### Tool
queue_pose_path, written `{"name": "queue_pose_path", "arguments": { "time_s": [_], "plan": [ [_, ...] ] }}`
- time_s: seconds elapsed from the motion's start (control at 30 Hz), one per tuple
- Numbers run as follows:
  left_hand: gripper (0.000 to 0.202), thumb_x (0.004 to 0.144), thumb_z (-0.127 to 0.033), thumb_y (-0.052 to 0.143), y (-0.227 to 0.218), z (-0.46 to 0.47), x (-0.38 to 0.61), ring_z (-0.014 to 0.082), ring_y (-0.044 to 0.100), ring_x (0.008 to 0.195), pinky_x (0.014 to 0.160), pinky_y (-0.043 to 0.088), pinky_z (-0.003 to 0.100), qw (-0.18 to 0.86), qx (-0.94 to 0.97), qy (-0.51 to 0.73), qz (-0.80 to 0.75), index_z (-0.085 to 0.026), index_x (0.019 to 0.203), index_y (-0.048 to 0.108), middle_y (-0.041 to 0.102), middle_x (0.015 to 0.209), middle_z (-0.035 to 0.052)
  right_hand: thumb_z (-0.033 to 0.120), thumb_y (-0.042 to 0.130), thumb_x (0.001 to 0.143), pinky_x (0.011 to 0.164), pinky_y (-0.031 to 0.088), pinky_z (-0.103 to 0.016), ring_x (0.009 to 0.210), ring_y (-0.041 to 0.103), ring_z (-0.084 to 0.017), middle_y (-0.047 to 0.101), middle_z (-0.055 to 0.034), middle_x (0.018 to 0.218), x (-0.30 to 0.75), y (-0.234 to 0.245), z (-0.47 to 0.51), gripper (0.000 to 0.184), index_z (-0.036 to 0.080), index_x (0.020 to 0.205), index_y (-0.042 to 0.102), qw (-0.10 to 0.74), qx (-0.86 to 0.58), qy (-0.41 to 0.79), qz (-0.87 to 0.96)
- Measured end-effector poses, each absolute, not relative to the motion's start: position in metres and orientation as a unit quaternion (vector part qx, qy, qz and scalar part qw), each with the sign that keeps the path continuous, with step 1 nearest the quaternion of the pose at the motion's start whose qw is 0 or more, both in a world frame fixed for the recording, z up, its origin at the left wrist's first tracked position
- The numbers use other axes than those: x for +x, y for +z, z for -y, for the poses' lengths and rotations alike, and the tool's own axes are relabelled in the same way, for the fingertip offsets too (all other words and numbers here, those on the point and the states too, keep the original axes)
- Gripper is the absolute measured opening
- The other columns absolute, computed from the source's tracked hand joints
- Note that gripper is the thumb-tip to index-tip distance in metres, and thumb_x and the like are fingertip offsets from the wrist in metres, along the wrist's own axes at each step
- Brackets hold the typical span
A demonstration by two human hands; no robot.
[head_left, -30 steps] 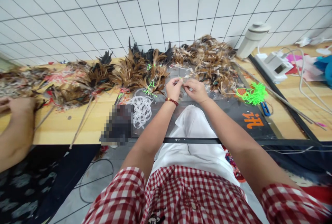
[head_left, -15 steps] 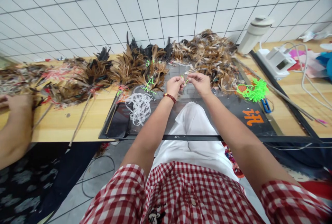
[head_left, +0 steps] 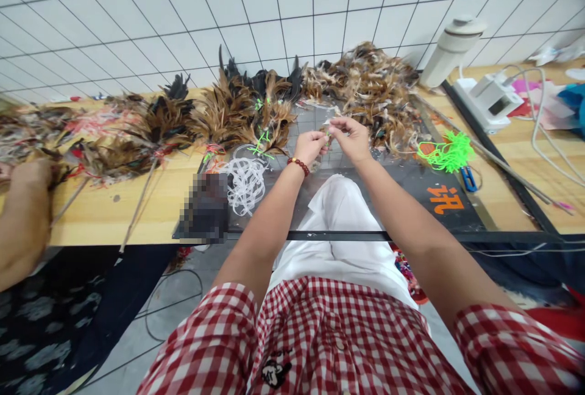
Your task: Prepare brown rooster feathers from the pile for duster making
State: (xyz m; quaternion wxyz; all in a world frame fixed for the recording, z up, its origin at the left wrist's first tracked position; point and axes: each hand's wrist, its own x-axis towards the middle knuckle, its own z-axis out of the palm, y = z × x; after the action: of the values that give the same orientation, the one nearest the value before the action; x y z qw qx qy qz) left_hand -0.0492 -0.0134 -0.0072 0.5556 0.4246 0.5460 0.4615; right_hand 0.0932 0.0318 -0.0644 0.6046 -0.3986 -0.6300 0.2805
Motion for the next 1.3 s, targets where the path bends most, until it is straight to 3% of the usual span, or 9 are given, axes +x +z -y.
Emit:
{"name": "queue_pose_path", "arguments": {
  "time_s": [0.07, 0.13, 0.3, 0.43, 0.53, 0.67, 0.83, 1.2, 1.3],
  "plan": [
    [0.027, 0.094, -0.004, 0.064, -0.007, 0.012, -0.048, 0.0051, 0.055, 0.047, 0.055, 0.047, 0.02, 0.556, 0.403, 0.473, -0.552, -0.013, 0.069, 0.067, 0.061, 0.052, -0.0044, 0.068, 0.08, 0.075, 0.086, 0.057, -0.041, 0.088, 0.071, -0.023, 0.08, -0.0075, 0.101, 0.095, -0.066, -0.034, 0.051, 0.023, 0.099, 0.08, 0.6, -0.404, 0.296, 0.624],
    [0.027, 0.095, -0.005, 0.064, -0.008, 0.011, -0.047, 0.0051, 0.055, 0.047, 0.055, 0.047, 0.02, 0.561, 0.398, 0.475, -0.549, -0.013, 0.07, 0.067, 0.061, 0.053, -0.0044, 0.072, 0.08, 0.072, 0.083, 0.057, -0.04, 0.087, 0.07, -0.023, 0.08, -0.0086, 0.101, 0.097, -0.067, -0.033, 0.056, 0.022, 0.098, 0.08, 0.584, -0.407, 0.315, 0.628],
    [0.025, 0.094, -0.003, 0.065, -0.008, 0.012, -0.047, 0.0047, 0.055, 0.048, 0.054, 0.046, 0.019, 0.566, 0.395, 0.479, -0.543, -0.013, 0.07, 0.067, 0.06, 0.053, -0.0049, 0.057, 0.075, 0.083, 0.081, 0.053, -0.037, 0.081, 0.064, -0.02, 0.072, -0.0045, 0.083, 0.099, -0.065, -0.03, 0.037, 0.021, 0.078, 0.071, 0.544, -0.419, 0.289, 0.667],
    [0.023, 0.095, -0.007, 0.064, -0.006, 0.013, -0.05, 0.0045, 0.055, 0.048, 0.05, 0.042, 0.018, 0.579, 0.348, 0.51, -0.533, -0.013, 0.074, 0.066, 0.062, 0.058, -0.0044, 0.042, 0.063, 0.087, 0.08, 0.049, -0.035, 0.077, 0.057, -0.018, 0.064, -0.0024, 0.08, 0.099, -0.065, -0.03, 0.023, 0.022, 0.076, 0.06, 0.547, -0.445, 0.26, 0.659],
    [0.02, 0.096, -0.006, 0.062, -0.005, 0.013, -0.054, 0.0018, 0.054, 0.048, 0.047, 0.038, 0.017, 0.601, 0.337, 0.529, -0.495, -0.013, 0.078, 0.067, 0.069, 0.07, -0.0037, 0.038, 0.061, 0.085, 0.078, 0.047, -0.035, 0.076, 0.054, -0.018, 0.06, -0.0017, 0.077, 0.098, -0.067, -0.031, 0.018, 0.023, 0.076, 0.057, 0.537, -0.451, 0.252, 0.666],
    [0.016, 0.096, -0.006, 0.062, -0.006, 0.013, -0.057, 0.0013, 0.054, 0.048, 0.047, 0.038, 0.016, 0.612, 0.343, 0.531, -0.475, -0.013, 0.084, 0.067, 0.071, 0.071, -0.0038, 0.051, 0.061, 0.089, 0.076, 0.046, -0.036, 0.074, 0.051, -0.019, 0.057, -0.0013, 0.076, 0.098, -0.068, -0.032, 0.031, 0.024, 0.077, 0.055, 0.537, -0.451, 0.244, 0.67],
    [0.021, 0.095, -0.008, 0.063, -0.007, 0.013, -0.053, 0.0027, 0.05, 0.044, 0.044, 0.035, 0.018, 0.586, 0.38, 0.486, -0.526, -0.013, 0.076, 0.067, 0.062, 0.06, -0.0046, 0.069, 0.057, 0.092, 0.076, 0.046, -0.035, 0.075, 0.051, -0.019, 0.058, -0.0021, 0.078, 0.095, -0.064, -0.028, 0.047, 0.024, 0.078, 0.055, 0.573, -0.43, 0.227, 0.659],
    [0.041, 0.087, -0.007, 0.058, -0.015, 0.013, -0.053, 0.0059, 0.036, 0.047, 0.054, 0.028, 0.025, 0.425, 0.628, 0.345, -0.553, -0.017, 0.048, 0.05, 0.042, 0.043, -0.0063, 0.066, 0.057, 0.097, 0.087, 0.05, -0.039, 0.086, 0.059, -0.022, 0.065, -0.0058, 0.085, 0.089, -0.061, -0.023, 0.046, 0.024, 0.077, 0.059, 0.541, -0.373, 0.199, 0.727],
    [0.042, 0.09, -0.012, 0.058, -0.016, 0.011, -0.052, 0.0065, 0.038, 0.048, 0.053, 0.028, 0.024, 0.438, 0.6, 0.367, -0.56, -0.017, 0.049, 0.05, 0.044, 0.045, -0.0054, 0.067, 0.057, 0.097, 0.086, 0.051, -0.039, 0.086, 0.06, -0.022, 0.066, -0.0056, 0.084, 0.091, -0.062, -0.024, 0.048, 0.023, 0.078, 0.061, 0.543, -0.39, 0.211, 0.713]
  ]
}}
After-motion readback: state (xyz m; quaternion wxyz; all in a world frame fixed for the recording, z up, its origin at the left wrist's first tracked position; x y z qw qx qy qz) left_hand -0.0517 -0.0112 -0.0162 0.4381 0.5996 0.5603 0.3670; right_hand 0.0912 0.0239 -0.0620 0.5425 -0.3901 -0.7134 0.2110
